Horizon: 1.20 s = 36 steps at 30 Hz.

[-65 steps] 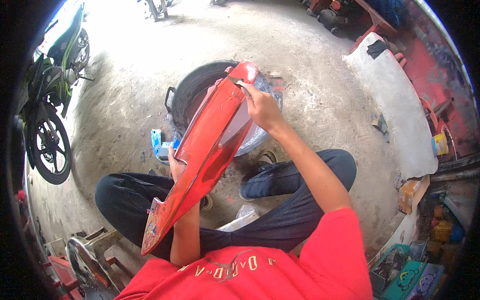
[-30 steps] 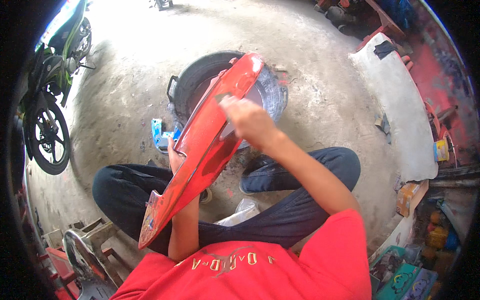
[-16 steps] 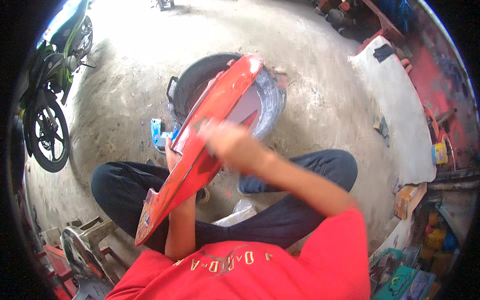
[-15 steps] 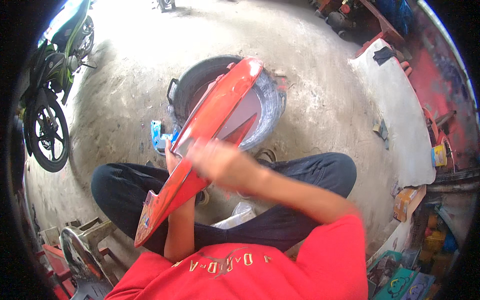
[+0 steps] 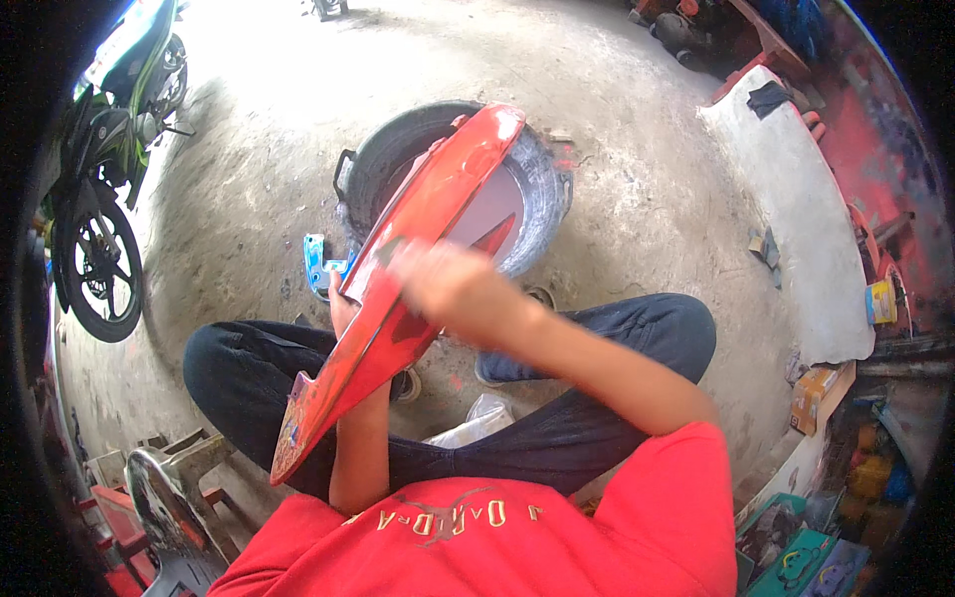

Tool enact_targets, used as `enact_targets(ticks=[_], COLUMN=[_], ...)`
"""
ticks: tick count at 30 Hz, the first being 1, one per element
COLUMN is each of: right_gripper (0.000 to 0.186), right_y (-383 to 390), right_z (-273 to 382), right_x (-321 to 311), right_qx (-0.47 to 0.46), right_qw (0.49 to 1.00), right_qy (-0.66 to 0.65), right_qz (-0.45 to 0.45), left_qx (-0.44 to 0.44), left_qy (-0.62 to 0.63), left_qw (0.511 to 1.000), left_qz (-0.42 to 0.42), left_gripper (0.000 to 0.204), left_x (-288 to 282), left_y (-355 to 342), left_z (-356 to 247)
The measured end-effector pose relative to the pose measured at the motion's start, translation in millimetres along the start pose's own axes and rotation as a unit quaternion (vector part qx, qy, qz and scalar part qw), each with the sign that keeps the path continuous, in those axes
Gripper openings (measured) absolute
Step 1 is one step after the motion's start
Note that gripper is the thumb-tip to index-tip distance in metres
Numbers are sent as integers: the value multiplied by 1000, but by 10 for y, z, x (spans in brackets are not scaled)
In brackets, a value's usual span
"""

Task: The person sands a red motorcycle fairing by hand using a piece of sandpaper, repeatedly dipping the paper into a bucket of water and scrubbing the surface of the fairing.

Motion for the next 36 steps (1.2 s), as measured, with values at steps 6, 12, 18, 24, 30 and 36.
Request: enact_targets(ticks=[6, 12, 18, 24, 30, 36], right_gripper=[38, 40, 39, 39, 38, 35], right_y=[119, 101, 69, -79, -109, -52], right_z=[388, -494, 468, -615, -206, -39], right_x=[56, 119, -3, 83, 150, 122], right_qx=[-83, 96, -95, 146, -6, -25], right_qw=[995, 995, 991, 987, 1000, 999], right_qy=[-40, -15, -89, -50, -30, -35], right_qz=[-33, 17, -24, 32, 3, -7], left_qx=[0, 4, 10, 16, 33, 39], left_qy=[-141, -73, -126, -60, -3, -29], left_qw=[990, 997, 992, 997, 999, 999], left_qz=[-14, 10, -14, 49, -10, 0], left_gripper=[96, 92, 94, 86, 86, 87], left_x=[85, 59, 15, 179, -55, -81], left_y=[27, -38, -14, 13, -46, -30], left_z=[51, 31, 19, 90, -62, -48])
Point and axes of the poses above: each hand's wrist, its own y-axis away from the middle knuckle, its own x-axis out of the palm, z = x × y, the point moved 4 cm from there along -y, towards the middle knuckle, and after that the axes turned 2 degrees about -z, right-handed, at the moved point
